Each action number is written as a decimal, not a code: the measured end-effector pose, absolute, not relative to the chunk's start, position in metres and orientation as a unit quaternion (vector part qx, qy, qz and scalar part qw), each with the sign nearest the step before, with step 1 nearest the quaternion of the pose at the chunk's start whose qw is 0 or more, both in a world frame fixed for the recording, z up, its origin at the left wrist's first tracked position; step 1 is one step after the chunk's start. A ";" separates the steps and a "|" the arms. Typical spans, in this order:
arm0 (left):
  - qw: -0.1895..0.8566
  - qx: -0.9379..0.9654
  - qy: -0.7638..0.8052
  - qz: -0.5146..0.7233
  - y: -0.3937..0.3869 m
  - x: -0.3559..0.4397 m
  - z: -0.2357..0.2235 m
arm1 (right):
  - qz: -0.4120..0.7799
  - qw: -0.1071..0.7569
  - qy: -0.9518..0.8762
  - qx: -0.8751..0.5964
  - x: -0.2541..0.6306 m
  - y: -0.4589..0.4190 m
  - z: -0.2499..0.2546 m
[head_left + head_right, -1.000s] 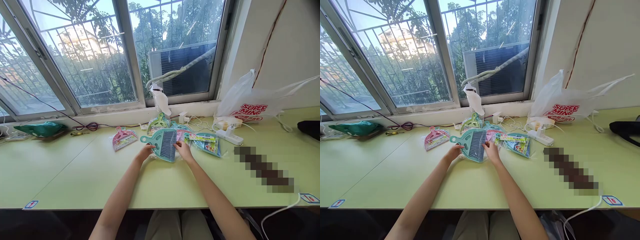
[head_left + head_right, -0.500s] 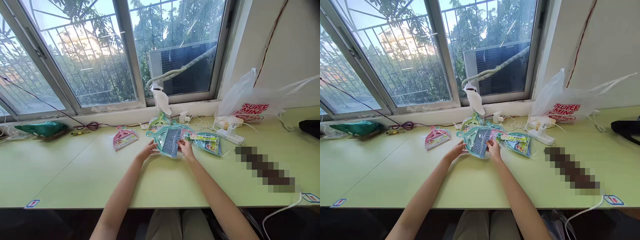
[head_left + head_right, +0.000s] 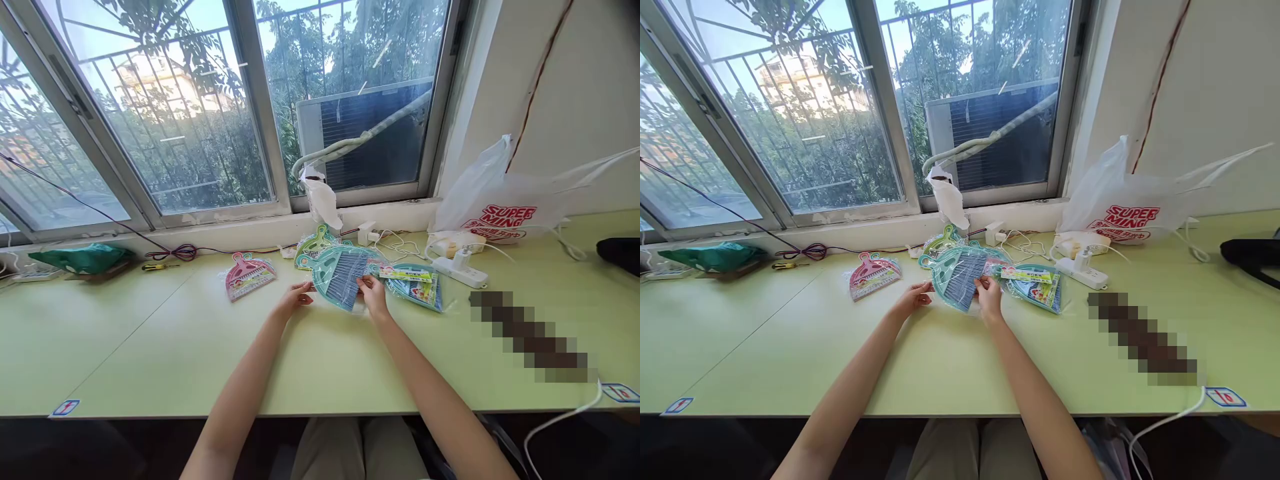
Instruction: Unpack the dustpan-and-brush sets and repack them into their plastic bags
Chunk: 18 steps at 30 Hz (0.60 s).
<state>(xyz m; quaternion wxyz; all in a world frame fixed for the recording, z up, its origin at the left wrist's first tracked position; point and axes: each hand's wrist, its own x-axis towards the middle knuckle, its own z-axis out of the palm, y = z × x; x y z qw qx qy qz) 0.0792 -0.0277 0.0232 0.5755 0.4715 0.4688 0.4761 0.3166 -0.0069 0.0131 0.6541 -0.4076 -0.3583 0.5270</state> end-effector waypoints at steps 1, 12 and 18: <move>0.574 0.460 0.472 0.485 -0.027 0.078 0.023 | 0.527 0.653 -0.361 -0.406 0.316 -0.008 0.014; 0.545 0.431 0.497 0.520 -0.026 0.075 0.026 | 0.536 0.643 -0.366 -0.408 0.315 -0.012 0.017; 0.492 0.204 0.516 0.670 -0.018 0.056 0.023 | 0.513 0.630 -0.386 -0.436 0.318 -0.012 0.017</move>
